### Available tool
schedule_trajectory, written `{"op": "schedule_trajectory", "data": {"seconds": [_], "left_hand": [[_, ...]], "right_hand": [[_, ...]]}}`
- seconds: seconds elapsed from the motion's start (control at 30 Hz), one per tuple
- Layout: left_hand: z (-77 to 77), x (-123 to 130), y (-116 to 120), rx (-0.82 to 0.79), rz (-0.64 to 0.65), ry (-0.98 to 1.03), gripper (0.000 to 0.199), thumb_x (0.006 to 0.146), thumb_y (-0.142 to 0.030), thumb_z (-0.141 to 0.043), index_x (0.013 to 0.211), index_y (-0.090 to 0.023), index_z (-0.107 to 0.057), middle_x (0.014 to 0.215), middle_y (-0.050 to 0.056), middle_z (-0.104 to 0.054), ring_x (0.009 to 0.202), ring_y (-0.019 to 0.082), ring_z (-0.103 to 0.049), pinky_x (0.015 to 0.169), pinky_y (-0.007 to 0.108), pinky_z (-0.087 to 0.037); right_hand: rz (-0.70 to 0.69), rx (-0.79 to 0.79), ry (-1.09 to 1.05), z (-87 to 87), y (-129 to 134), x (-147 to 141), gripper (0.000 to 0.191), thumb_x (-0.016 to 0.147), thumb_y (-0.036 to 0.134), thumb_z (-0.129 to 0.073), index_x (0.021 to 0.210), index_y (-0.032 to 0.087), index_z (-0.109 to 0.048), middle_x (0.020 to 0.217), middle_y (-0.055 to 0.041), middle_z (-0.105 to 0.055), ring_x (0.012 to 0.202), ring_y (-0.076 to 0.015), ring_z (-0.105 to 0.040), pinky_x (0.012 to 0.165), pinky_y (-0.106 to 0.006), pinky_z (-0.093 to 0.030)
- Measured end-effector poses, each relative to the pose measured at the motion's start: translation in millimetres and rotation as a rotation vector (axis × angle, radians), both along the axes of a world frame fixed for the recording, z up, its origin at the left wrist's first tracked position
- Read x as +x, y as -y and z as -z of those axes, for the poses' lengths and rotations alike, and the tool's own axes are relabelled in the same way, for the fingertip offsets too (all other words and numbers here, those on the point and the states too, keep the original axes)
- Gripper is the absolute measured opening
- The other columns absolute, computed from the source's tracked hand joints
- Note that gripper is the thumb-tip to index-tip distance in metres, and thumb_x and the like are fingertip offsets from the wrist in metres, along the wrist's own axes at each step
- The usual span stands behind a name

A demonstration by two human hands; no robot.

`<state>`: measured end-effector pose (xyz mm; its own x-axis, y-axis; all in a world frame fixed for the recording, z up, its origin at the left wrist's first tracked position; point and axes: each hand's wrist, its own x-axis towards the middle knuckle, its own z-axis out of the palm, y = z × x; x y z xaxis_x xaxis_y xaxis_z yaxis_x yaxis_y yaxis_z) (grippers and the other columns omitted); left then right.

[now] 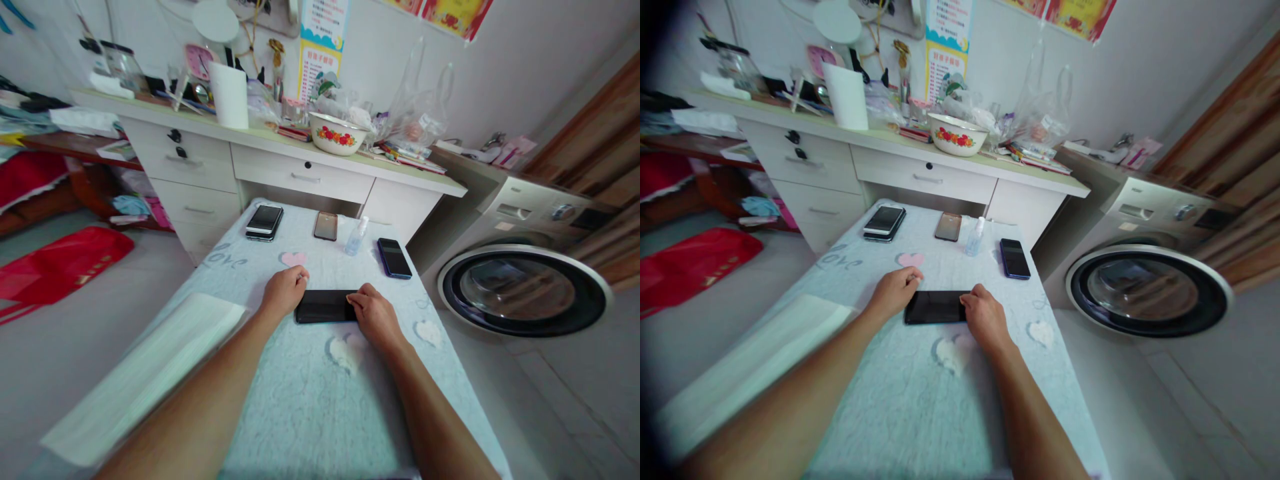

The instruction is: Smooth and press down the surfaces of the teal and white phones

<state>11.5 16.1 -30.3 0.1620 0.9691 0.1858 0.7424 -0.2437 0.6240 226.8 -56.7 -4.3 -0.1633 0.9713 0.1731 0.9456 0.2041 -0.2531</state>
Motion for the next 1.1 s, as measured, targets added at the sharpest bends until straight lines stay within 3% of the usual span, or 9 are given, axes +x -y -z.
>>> {"op": "schedule_trajectory", "data": {"seconds": [0.17,0.53,1.1], "left_hand": [[-2.0,0.3,1.2,-0.014,0.0,-0.016,0.018,0.083,-0.022,-0.047,0.084,-0.022,-0.065,0.07,0.0,-0.066,0.068,0.015,-0.059,0.061,0.024,-0.036],[-6.0,0.1,4.6,-0.011,-0.017,-0.075,0.019,0.083,-0.023,-0.047,0.086,-0.023,-0.066,0.075,0.0,-0.069,0.071,0.016,-0.061,0.061,0.025,-0.035],[-3.7,0.7,4.7,-0.008,0.004,-0.058,0.019,0.081,-0.021,-0.046,0.086,-0.022,-0.065,0.076,0.0,-0.07,0.072,0.016,-0.061,0.063,0.024,-0.038]], "right_hand": [[0.038,0.033,-0.036,7.9,-3.9,16.9,0.026,0.094,0.024,-0.046,0.097,0.024,-0.072,0.093,-0.0034,-0.06,0.082,-0.013,-0.057,0.075,-0.021,-0.04],[0.195,0.005,0.005,2.0,-1.9,21.2,0.025,0.092,0.021,-0.047,0.098,0.022,-0.072,0.094,-0.0041,-0.059,0.085,-0.0135,-0.058,0.075,-0.022,-0.039],[-0.052,-0.066,-0.031,-7.7,9.7,-10.6,0.026,0.092,0.018,-0.047,0.094,0.024,-0.072,0.093,-0.0026,-0.06,0.083,-0.0126,-0.057,0.075,-0.02,-0.04]]}}
